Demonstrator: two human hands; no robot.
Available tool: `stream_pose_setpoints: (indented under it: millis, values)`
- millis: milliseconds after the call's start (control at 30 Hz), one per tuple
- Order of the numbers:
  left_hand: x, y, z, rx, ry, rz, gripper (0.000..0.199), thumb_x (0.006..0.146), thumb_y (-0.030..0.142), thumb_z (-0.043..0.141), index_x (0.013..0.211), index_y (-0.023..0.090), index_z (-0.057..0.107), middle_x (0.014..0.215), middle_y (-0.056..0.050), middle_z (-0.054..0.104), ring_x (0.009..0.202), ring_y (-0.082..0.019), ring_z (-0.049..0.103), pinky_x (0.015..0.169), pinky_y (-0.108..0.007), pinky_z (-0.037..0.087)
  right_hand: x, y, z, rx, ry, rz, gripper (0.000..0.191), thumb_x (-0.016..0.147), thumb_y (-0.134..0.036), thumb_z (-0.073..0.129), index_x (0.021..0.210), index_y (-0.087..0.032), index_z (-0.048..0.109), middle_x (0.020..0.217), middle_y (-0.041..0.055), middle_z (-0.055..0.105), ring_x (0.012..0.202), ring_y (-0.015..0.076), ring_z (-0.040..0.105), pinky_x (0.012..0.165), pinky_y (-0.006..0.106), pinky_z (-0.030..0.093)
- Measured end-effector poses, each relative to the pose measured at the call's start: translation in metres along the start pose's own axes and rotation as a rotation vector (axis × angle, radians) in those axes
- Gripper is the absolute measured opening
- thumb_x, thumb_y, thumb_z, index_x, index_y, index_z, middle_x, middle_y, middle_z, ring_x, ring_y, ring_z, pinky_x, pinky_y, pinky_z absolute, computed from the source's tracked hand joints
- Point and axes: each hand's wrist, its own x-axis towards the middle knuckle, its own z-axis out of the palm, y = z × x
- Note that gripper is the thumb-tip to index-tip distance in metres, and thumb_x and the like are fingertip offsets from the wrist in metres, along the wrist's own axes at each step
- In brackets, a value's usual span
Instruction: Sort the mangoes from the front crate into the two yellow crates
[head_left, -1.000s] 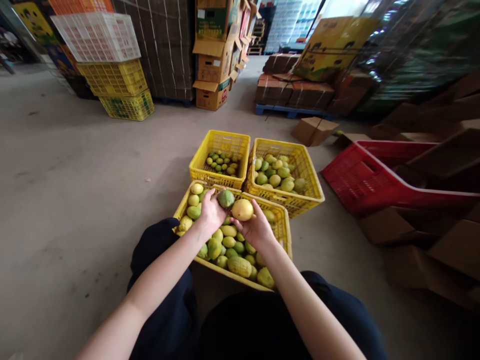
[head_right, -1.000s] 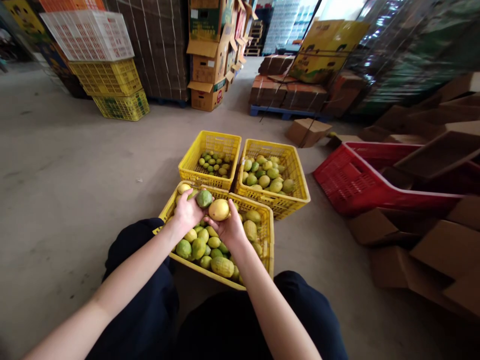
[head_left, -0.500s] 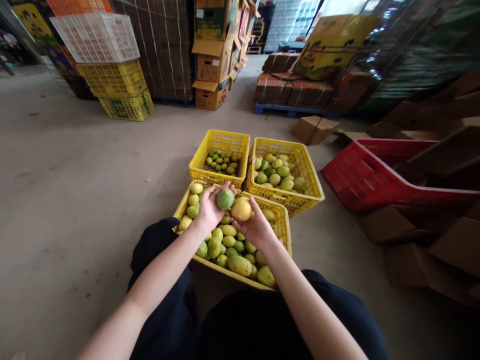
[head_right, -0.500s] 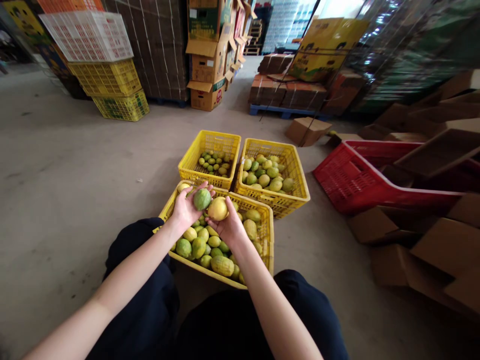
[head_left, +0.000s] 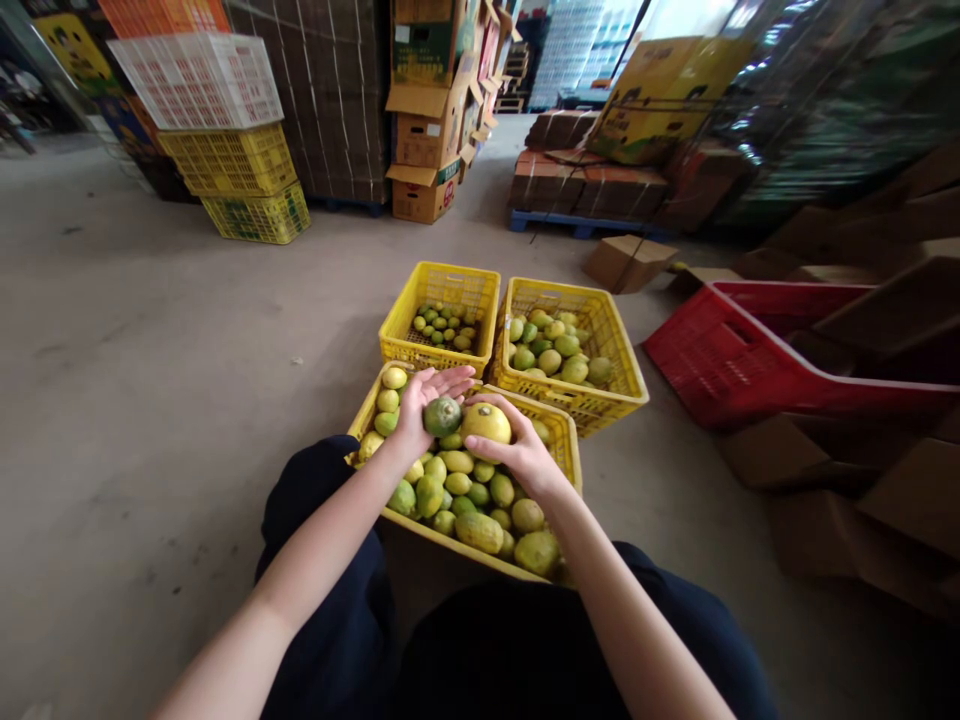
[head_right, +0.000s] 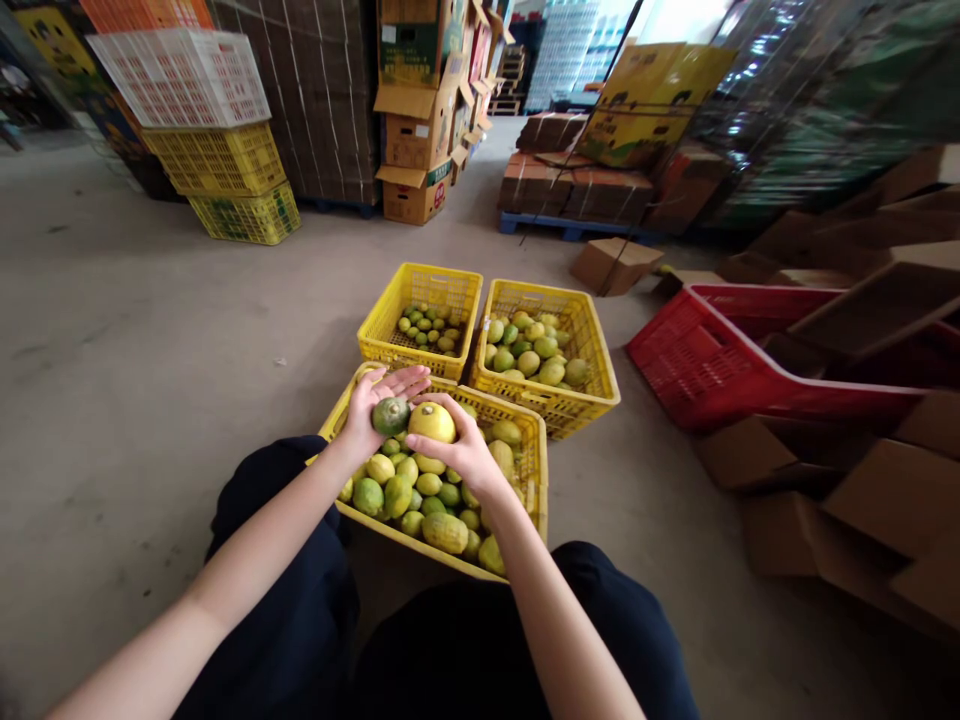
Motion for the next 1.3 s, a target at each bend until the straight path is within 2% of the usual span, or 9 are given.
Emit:
stream_pose_setpoints:
  millis: [200, 300, 433, 533, 633, 733, 933, 1167, 1300]
  values:
    - [-0.002, 0.003, 0.002, -0.037, 0.061, -0.024, 0.035, 0.089, 0.030, 0.045, 0.097, 0.010, 0.074, 0.107, -0.015, 0.076, 0.112, -0.028, 0.067, 0.096, -0.034, 0.049, -0.005, -0.010, 0.001, -0.157, -0.053, -0.099, 0.046, 0.061, -0.033, 0.089, 0.102, -0.025, 0.070, 0.097, -0.0006, 0.070, 0.090, 0.0206, 0.064, 0.085, 0.033, 0.052]
    - [-0.002, 0.006, 0.004, -0.058, 0.079, -0.047, 0.037, 0.089, 0.030, 0.046, 0.106, 0.011, 0.072, 0.109, -0.015, 0.076, 0.110, -0.028, 0.067, 0.091, -0.035, 0.050, -0.007, -0.011, 0.001, -0.192, -0.088, -0.152, 0.055, 0.060, -0.030, 0.090, 0.110, -0.024, 0.068, 0.105, 0.0017, 0.070, 0.095, 0.0229, 0.064, 0.088, 0.035, 0.052]
    - [-0.003, 0.011, 0.003, -0.059, 0.077, -0.059, 0.041, 0.091, 0.031, 0.043, 0.112, 0.010, 0.071, 0.115, -0.016, 0.074, 0.112, -0.028, 0.066, 0.091, -0.036, 0.050, -0.013, -0.011, 0.002, -0.295, -0.137, -0.205, 0.067, 0.061, -0.026, 0.088, 0.123, -0.025, 0.063, 0.106, 0.0020, 0.068, 0.088, 0.0217, 0.064, 0.084, 0.034, 0.052]
    - [-0.003, 0.012, 0.001, -0.071, 0.071, -0.069, 0.042, 0.092, 0.031, 0.042, 0.114, 0.011, 0.070, 0.117, -0.016, 0.073, 0.114, -0.029, 0.065, 0.091, -0.037, 0.050, -0.017, -0.011, 0.006, -0.337, -0.133, -0.237, 0.072, 0.062, -0.024, 0.087, 0.128, -0.024, 0.059, 0.111, 0.0039, 0.067, 0.094, 0.0239, 0.064, 0.090, 0.037, 0.051]
    - [-0.003, 0.012, 0.001, -0.096, 0.065, -0.089, 0.043, 0.092, 0.030, 0.042, 0.117, 0.010, 0.069, 0.119, -0.016, 0.072, 0.115, -0.029, 0.065, 0.092, -0.037, 0.050, -0.019, -0.012, 0.008, -0.316, -0.133, -0.254, 0.074, 0.064, -0.023, 0.086, 0.131, -0.024, 0.055, 0.126, 0.0084, 0.063, 0.110, 0.0279, 0.061, 0.100, 0.041, 0.047]
    - [-0.002, 0.010, 0.001, -0.104, 0.054, -0.123, 0.042, 0.092, 0.030, 0.041, 0.117, 0.010, 0.069, 0.119, -0.015, 0.072, 0.112, -0.028, 0.066, 0.092, -0.036, 0.049, -0.020, -0.012, 0.009, -0.303, -0.157, -0.239, 0.076, 0.065, -0.022, 0.085, 0.134, -0.024, 0.052, 0.134, 0.0103, 0.059, 0.112, 0.0282, 0.059, 0.106, 0.045, 0.043]
    - [-0.002, 0.010, 0.001, -0.123, 0.055, -0.139, 0.044, 0.091, 0.030, 0.042, 0.122, 0.010, 0.067, 0.116, -0.015, 0.073, 0.108, -0.029, 0.067, 0.090, -0.038, 0.049, -0.021, -0.011, 0.008, -0.248, -0.152, -0.249, 0.077, 0.062, -0.018, 0.085, 0.133, -0.026, 0.054, 0.128, 0.0085, 0.062, 0.109, 0.0275, 0.059, 0.103, 0.044, 0.046]
    - [0.000, 0.008, -0.001, -0.142, 0.046, -0.136, 0.045, 0.090, 0.028, 0.042, 0.125, 0.011, 0.065, 0.112, -0.015, 0.074, 0.108, -0.029, 0.068, 0.092, -0.040, 0.051, -0.018, -0.010, 0.010, -0.156, -0.146, -0.260, 0.072, 0.062, -0.019, 0.084, 0.129, -0.025, 0.057, 0.124, 0.0083, 0.065, 0.121, 0.0292, 0.057, 0.108, 0.046, 0.044]
    - [-0.001, 0.004, 0.000, -0.133, 0.056, -0.107, 0.042, 0.089, 0.027, 0.044, 0.116, 0.007, 0.069, 0.108, -0.017, 0.075, 0.109, -0.029, 0.068, 0.095, -0.037, 0.050, -0.013, -0.007, 0.014, -0.100, -0.030, -0.233, 0.063, 0.061, -0.022, 0.086, 0.120, -0.026, 0.061, 0.120, 0.0059, 0.067, 0.116, 0.0277, 0.061, 0.106, 0.045, 0.047]
